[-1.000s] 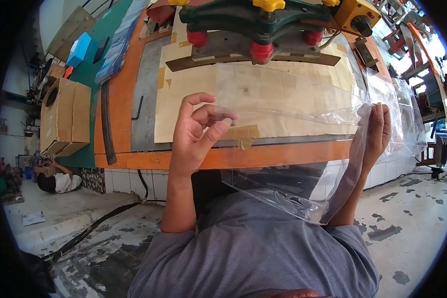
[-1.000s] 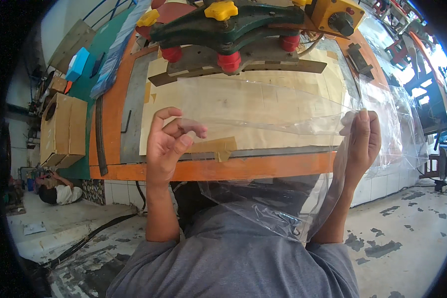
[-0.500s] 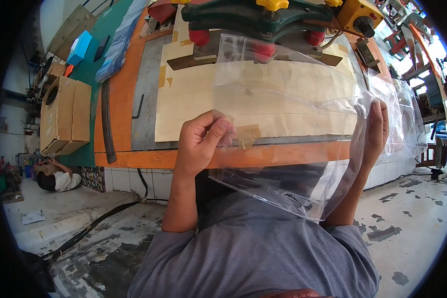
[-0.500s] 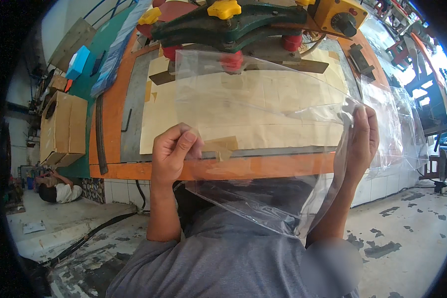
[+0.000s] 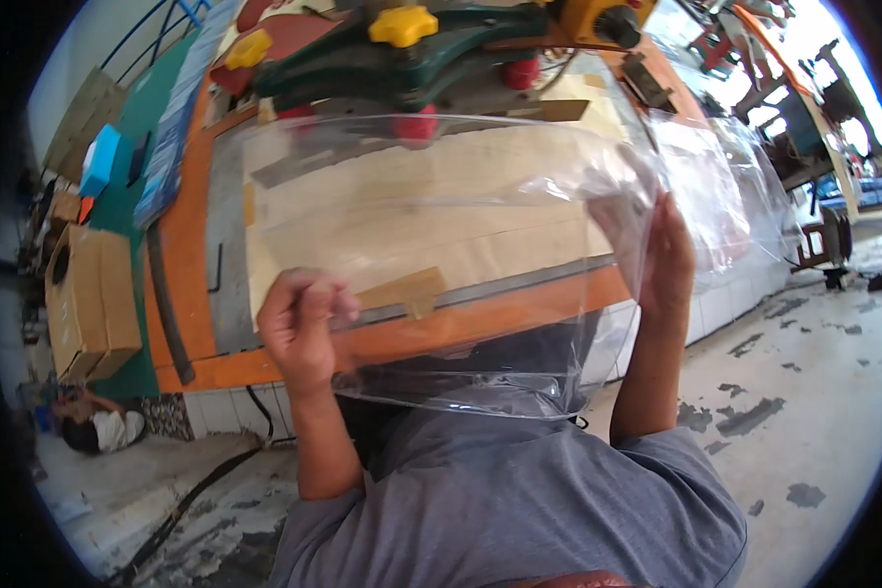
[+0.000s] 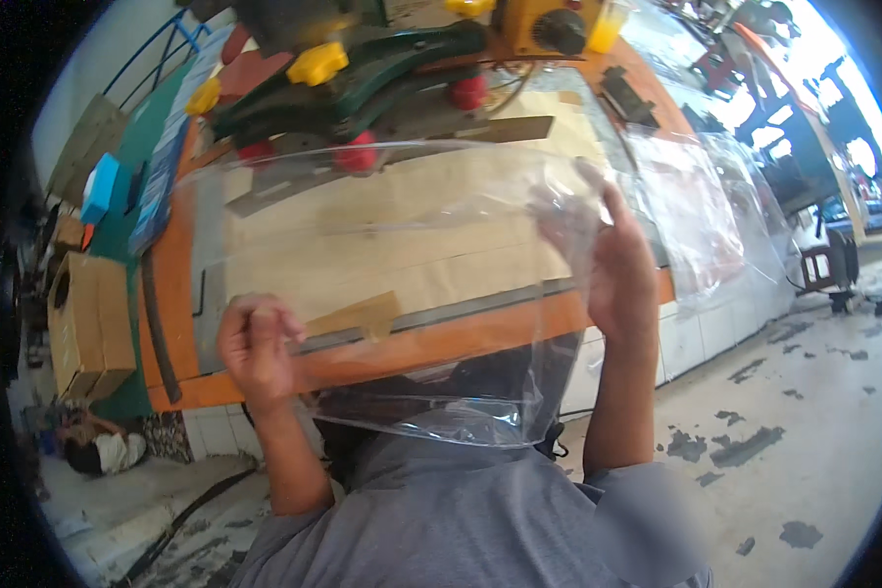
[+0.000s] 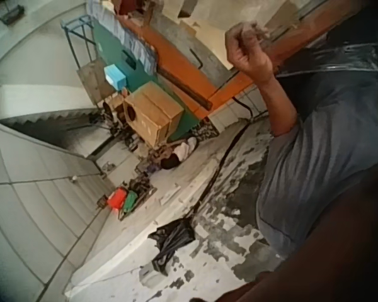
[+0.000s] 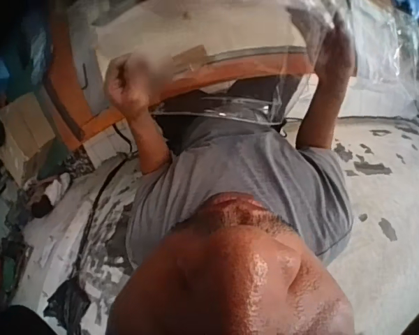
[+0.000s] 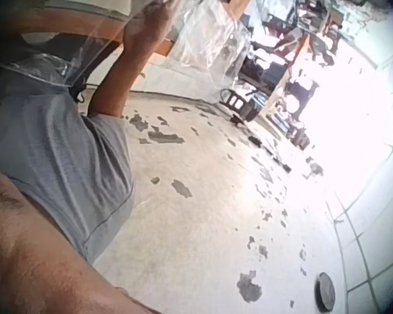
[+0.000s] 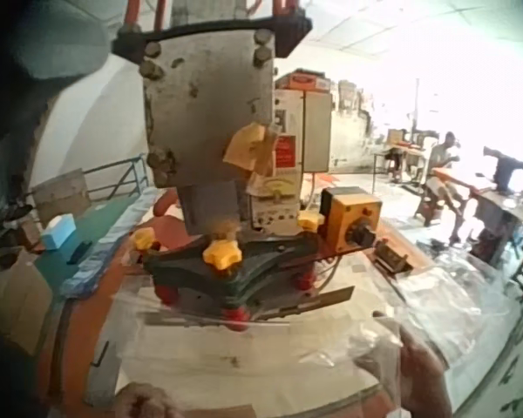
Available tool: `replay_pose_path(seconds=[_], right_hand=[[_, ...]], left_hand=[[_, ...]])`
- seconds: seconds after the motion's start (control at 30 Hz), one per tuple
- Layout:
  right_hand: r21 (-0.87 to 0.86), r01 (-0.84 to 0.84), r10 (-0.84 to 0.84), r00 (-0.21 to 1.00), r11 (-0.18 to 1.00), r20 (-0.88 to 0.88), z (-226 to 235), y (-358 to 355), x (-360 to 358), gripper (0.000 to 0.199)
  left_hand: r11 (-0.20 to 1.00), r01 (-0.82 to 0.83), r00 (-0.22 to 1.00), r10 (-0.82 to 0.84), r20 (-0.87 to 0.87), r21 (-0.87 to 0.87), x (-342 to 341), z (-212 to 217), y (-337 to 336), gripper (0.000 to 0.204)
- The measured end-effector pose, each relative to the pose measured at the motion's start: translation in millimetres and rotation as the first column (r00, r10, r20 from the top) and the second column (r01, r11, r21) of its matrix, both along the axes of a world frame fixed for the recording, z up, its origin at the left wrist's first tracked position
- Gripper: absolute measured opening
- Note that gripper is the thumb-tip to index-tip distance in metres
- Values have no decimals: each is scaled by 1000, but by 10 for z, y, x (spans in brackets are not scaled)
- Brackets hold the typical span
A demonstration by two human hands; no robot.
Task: The person positions a clear plastic sheet on a table under a press machine and folds the plastic sheet into shape by hand.
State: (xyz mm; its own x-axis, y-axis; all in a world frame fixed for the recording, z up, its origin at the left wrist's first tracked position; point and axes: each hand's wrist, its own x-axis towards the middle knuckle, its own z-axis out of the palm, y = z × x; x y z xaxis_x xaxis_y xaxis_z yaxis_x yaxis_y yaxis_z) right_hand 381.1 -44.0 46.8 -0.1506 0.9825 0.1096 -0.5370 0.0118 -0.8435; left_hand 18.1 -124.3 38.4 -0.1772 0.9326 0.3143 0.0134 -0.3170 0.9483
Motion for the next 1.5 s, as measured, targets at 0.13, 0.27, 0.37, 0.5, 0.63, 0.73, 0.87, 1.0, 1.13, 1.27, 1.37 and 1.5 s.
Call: replay_pose_path(seconds=[0.13,0.27,0.37,0.5,0.63,0.73,0.87,1.0,1.13,1.27,1.37,1.5], right_hand=[[50,-165,141,935,985,325,47,-126,-96,89],[63,-258,218,905,964,365,87,-212,-35,59],[29,-126,100,888,992,450,137,-251,85,33],[63,111,-127,804,992,581,413,-304,296,19],[260,227,-339,472,939,814,926,-314,1020,25],[359,333,-447,243,872,861,1327,-262,1979,31],[290,270,-328,103,918,939,1627,310,2996,30],[633,293,-424,-537,716,729,1455,736,3952,35],[523,165,-418,-425,836,803,942,598,2983,37],[463,125,-89,-906,878,413,631,363,1988,58],[506,169,-42,-925,846,378,591,418,2223,54],[574,105,-122,-931,812,343,626,379,2290,43]], left_hand=[[981,-43,985,10,174,190,-112,-104,55,19],[980,-12,993,-12,116,201,-84,-111,36,15],[989,122,990,-128,65,79,-53,-89,-88,13],[947,320,940,-320,116,14,109,-159,-164,17],[780,625,764,-614,197,8,382,-43,-226,30],[676,737,664,-718,210,-18,488,47,-231,33],[664,747,663,-742,97,-33,438,-10,-155,31],[727,683,728,-672,136,-65,372,-21,-142,30],[807,584,811,-583,40,-83,275,-19,-190,27],[875,465,885,-457,87,-134,170,-22,-226,25],[901,404,912,-410,-7,-158,88,7,-212,23],[914,383,919,-392,-47,-130,69,-12,-138,22]])
